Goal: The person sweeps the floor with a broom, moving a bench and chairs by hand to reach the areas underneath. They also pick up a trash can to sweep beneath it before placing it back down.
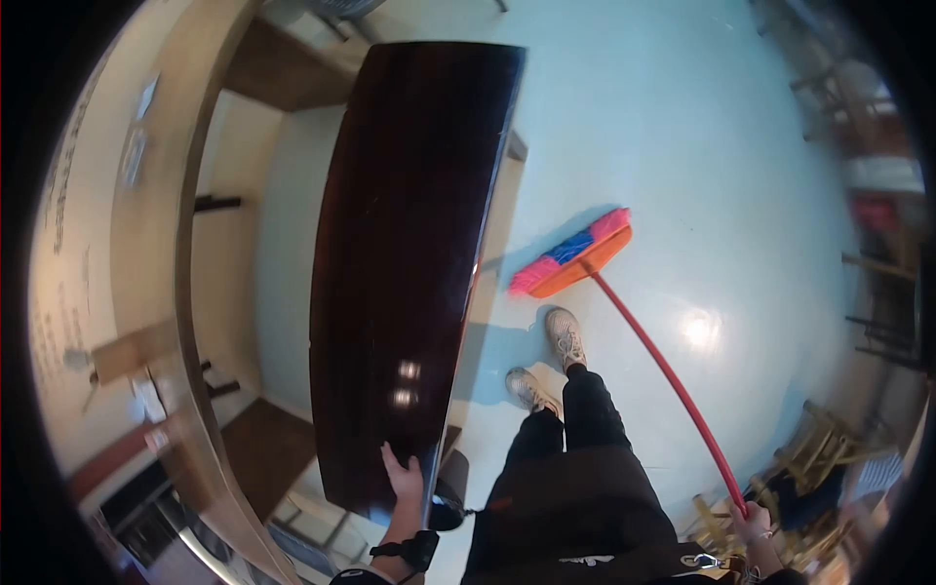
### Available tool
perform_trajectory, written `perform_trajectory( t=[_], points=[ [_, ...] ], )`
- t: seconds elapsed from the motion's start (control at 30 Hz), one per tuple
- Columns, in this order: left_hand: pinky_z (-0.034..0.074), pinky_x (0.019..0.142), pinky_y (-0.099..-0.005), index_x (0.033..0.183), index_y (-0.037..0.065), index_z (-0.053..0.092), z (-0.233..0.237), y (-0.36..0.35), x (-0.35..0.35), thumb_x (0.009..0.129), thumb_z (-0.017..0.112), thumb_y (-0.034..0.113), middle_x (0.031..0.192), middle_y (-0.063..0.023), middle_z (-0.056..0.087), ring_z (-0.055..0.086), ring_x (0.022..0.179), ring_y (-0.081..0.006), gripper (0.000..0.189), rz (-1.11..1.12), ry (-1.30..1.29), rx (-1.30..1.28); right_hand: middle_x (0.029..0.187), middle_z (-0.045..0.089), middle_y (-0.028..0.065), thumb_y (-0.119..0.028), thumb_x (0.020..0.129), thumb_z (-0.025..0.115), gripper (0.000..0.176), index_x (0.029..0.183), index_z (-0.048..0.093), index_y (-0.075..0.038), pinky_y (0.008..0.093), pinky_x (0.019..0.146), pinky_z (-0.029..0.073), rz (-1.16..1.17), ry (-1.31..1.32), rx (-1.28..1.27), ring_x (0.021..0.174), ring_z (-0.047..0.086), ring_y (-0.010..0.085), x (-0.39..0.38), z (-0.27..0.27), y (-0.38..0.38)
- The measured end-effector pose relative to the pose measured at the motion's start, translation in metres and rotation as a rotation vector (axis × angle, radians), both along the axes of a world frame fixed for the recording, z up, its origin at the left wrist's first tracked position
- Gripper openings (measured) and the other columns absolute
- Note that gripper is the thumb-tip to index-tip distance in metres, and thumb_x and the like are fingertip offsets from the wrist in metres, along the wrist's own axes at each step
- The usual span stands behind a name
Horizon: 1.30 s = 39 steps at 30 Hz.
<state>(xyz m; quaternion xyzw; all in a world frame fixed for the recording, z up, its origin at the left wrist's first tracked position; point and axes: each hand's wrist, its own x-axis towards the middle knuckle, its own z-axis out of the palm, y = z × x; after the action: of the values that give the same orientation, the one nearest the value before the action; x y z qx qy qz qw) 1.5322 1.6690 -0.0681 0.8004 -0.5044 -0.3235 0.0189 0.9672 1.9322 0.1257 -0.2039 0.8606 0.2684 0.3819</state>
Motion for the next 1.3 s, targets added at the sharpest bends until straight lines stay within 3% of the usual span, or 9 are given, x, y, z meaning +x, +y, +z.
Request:
perform_trajectory(
  t=[0.17, 0.27, 0.37, 0.43, 0.5, 0.63, 0.73, 1.07, 1.3],
  points=[
    [0.022, 0.096, -0.0359, 0.115, -0.004, 0.035, -0.005, 0.12, -0.013, 0.069, 0.057, 0.017, 0.123, -0.0245, 0.029, 0.026, 0.116, -0.0352, 0.055, 0.191, 0.045, 0.384, 0.057, 0.052, 0.0165, -0.037, 0.072, 0.054, 0.033, 0.068, 0.056, -0.004, 0.0377, 0.051, 0.04, 0.129, -0.04, -0.183, 0.057, 0.053, 0.0331, -0.01, 0.034, -0.064],
    [0.03, 0.092, -0.0352, 0.114, 0.004, 0.041, -0.021, 0.16, -0.027, 0.07, 0.058, 0.023, 0.118, -0.0218, 0.038, 0.036, 0.111, -0.033, 0.051, 0.137, 0.283, 0.445, 0.059, 0.052, 0.0177, -0.042, 0.074, 0.051, 0.038, 0.071, 0.056, -0.004, 0.0385, 0.056, 0.041, 0.216, -0.121, -0.139, 0.061, 0.053, 0.0338, 0.022, -0.022, -0.133],
    [0.037, 0.084, -0.0343, 0.113, 0.006, 0.043, 0.007, 0.133, -0.038, 0.073, 0.056, 0.023, 0.109, -0.0159, 0.049, 0.049, 0.099, -0.0267, 0.046, 0.347, 0.304, 0.414, 0.062, 0.054, 0.0145, -0.048, 0.074, 0.049, 0.044, 0.074, 0.057, -0.005, 0.037, 0.058, 0.041, 0.252, -0.239, -0.197, 0.061, 0.053, 0.0293, 0.073, -0.086, -0.18],
    [0.042, 0.075, -0.0318, 0.111, 0.006, 0.046, -0.032, 0.179, -0.009, 0.074, 0.055, 0.021, 0.104, -0.0121, 0.053, 0.053, 0.091, -0.0221, 0.041, 0.47, 0.359, 0.294, 0.064, 0.055, 0.0161, -0.05, 0.074, 0.048, 0.046, 0.074, 0.057, -0.005, 0.0375, 0.061, 0.042, 0.336, -0.343, -0.261, 0.065, 0.054, 0.0299, 0.111, -0.126, -0.212],
    [0.042, 0.057, -0.023, 0.107, 0.007, 0.049, -0.007, 0.178, -0.005, 0.077, 0.051, 0.022, 0.093, -0.003, 0.054, 0.05, 0.078, -0.009, 0.034, 0.695, 0.527, 0.351, 0.068, 0.056, 0.0167, -0.052, 0.074, 0.046, 0.048, 0.074, 0.058, -0.005, 0.038, 0.064, 0.042, 0.361, -0.396, -0.265, 0.068, 0.055, 0.0306, 0.151, -0.152, -0.243],
    [0.04, 0.071, -0.0344, 0.109, 0.01, 0.045, 0.007, 0.219, 0.012, 0.077, 0.052, 0.026, 0.1, -0.0034, 0.051, 0.05, 0.092, -0.0182, 0.037, 0.877, 0.564, 0.421, 0.064, 0.057, 0.015, -0.047, 0.075, 0.048, 0.045, 0.072, 0.057, -0.003, 0.0365, 0.06, 0.043, 0.548, -0.477, -0.431, 0.065, 0.056, 0.0281, 0.193, -0.189, -0.275],
    [0.041, 0.07, -0.0352, 0.108, 0.01, 0.046, 0.013, 0.253, 0.005, 0.077, 0.051, 0.028, 0.099, -0.0049, 0.051, 0.051, 0.091, -0.0201, 0.037, 1.057, 0.578, 0.377, 0.083, 0.057, 0.018, -0.046, 0.077, 0.041, 0.047, 0.083, 0.056, -0.002, 0.0372, 0.072, 0.042, 0.6, -0.487, -0.177, 0.08, 0.055, 0.0319, 0.204, -0.174, -0.291],
    [0.042, 0.065, -0.0322, 0.107, 0.009, 0.047, -0.001, 0.327, -0.055, 0.077, 0.05, 0.028, 0.094, -0.0052, 0.055, 0.056, 0.081, -0.0177, 0.035, 0.941, 0.666, 0.433, 0.074, 0.058, 0.0192, -0.058, 0.072, 0.042, 0.06, 0.076, 0.059, -0.001, 0.038, 0.068, 0.043, 0.608, -0.142, -0.067, 0.076, 0.056, 0.0321, 0.028, -0.126, -0.158],
    [0.041, 0.053, -0.0241, 0.101, 0.006, 0.051, 0.0, 0.384, -0.066, 0.075, 0.05, 0.023, 0.086, -0.0031, 0.057, 0.057, 0.072, -0.0133, 0.031, 0.878, 0.597, 0.517, 0.062, 0.054, 0.0206, -0.054, 0.07, 0.048, 0.054, 0.067, 0.06, -0.001, 0.0391, 0.06, 0.042, 0.539, 0.138, 0.061, 0.065, 0.057, 0.0322, -0.138, -0.005, 0.013]
  ],
)
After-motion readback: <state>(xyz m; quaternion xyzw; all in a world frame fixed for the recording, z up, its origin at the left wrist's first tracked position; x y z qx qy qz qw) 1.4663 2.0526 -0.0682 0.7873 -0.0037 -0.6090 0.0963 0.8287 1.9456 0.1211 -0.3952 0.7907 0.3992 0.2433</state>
